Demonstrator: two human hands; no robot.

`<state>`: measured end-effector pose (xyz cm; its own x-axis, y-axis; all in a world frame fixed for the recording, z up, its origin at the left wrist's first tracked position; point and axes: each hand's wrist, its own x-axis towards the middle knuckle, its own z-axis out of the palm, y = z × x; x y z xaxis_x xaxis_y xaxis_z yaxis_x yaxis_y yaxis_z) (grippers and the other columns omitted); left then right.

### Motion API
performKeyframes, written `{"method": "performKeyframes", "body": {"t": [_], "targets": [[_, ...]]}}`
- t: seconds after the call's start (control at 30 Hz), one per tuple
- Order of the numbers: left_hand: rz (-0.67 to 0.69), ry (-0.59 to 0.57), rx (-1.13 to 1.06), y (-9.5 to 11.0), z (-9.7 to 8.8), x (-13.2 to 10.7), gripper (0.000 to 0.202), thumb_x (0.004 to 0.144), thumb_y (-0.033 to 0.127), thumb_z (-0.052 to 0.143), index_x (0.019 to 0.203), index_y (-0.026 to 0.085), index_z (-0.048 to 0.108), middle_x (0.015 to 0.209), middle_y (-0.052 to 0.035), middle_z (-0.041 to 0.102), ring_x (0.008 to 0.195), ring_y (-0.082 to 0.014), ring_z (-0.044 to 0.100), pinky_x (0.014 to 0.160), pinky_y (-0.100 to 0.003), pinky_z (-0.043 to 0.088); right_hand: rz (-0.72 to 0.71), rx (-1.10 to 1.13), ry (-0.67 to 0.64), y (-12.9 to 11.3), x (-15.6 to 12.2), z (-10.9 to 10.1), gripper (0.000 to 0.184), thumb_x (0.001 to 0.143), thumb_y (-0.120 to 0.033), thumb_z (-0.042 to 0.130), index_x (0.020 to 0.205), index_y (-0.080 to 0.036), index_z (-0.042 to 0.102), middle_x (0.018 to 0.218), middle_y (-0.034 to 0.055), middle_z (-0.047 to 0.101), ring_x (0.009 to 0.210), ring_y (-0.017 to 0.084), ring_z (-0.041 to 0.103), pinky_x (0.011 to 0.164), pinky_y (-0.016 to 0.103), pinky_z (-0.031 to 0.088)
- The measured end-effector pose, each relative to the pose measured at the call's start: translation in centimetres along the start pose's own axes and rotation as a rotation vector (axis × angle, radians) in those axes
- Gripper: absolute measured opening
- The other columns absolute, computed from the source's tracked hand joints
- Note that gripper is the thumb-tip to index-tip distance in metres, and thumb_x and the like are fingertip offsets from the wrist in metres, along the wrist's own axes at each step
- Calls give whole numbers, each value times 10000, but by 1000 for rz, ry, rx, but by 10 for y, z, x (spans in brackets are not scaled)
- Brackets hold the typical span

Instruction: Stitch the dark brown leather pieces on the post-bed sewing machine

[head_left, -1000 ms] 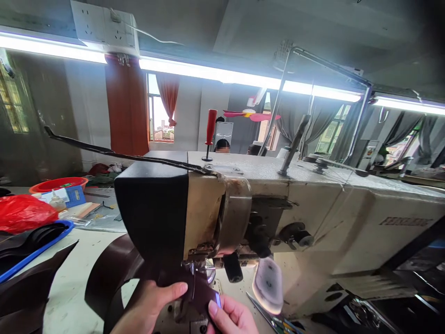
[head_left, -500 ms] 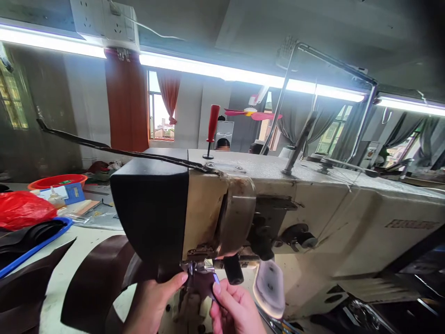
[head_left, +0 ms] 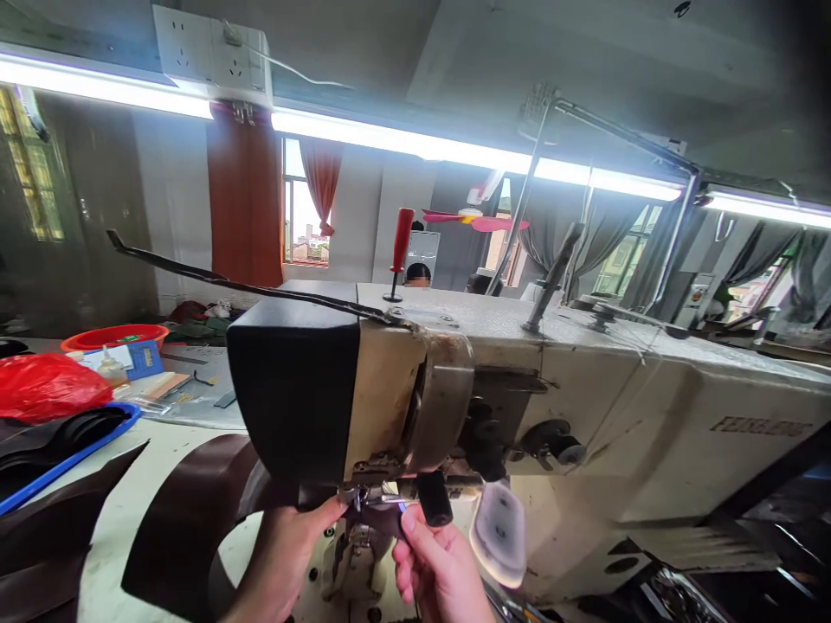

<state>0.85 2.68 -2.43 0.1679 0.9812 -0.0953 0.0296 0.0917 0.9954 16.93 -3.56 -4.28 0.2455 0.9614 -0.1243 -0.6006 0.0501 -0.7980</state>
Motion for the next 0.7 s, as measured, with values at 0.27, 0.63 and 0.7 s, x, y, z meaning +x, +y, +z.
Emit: {"method": "performKeyframes", "body": {"t": [0.27,0.63,0.7], "targets": [[69,69,-59,-5,1,8,430,608,586,766,649,158,749,539,-51,695,590,-260,666,629,-362,551,-120,-28,60,7,15,-2,451,563,-468,877,605,-130,582,468,10,616,323,36,442,333,139,280],[90,64,-19,5,1,6,456,617,578,765,752,142,763,710,-89,756,830,-310,704,776,-390,553,-70,-37,123,-9,17,12,555,409,-537,892,468,-149,501,356,-39,503,310,6,333,367,145,220],[54,73,-19,4,2,7,457,597,572,781,726,134,761,706,-93,756,788,-315,704,768,-412,554,-66,-40,124,-10,17,12,552,418,-533,891,472,-151,496,354,-42,501,315,5,331,375,145,214]]}}
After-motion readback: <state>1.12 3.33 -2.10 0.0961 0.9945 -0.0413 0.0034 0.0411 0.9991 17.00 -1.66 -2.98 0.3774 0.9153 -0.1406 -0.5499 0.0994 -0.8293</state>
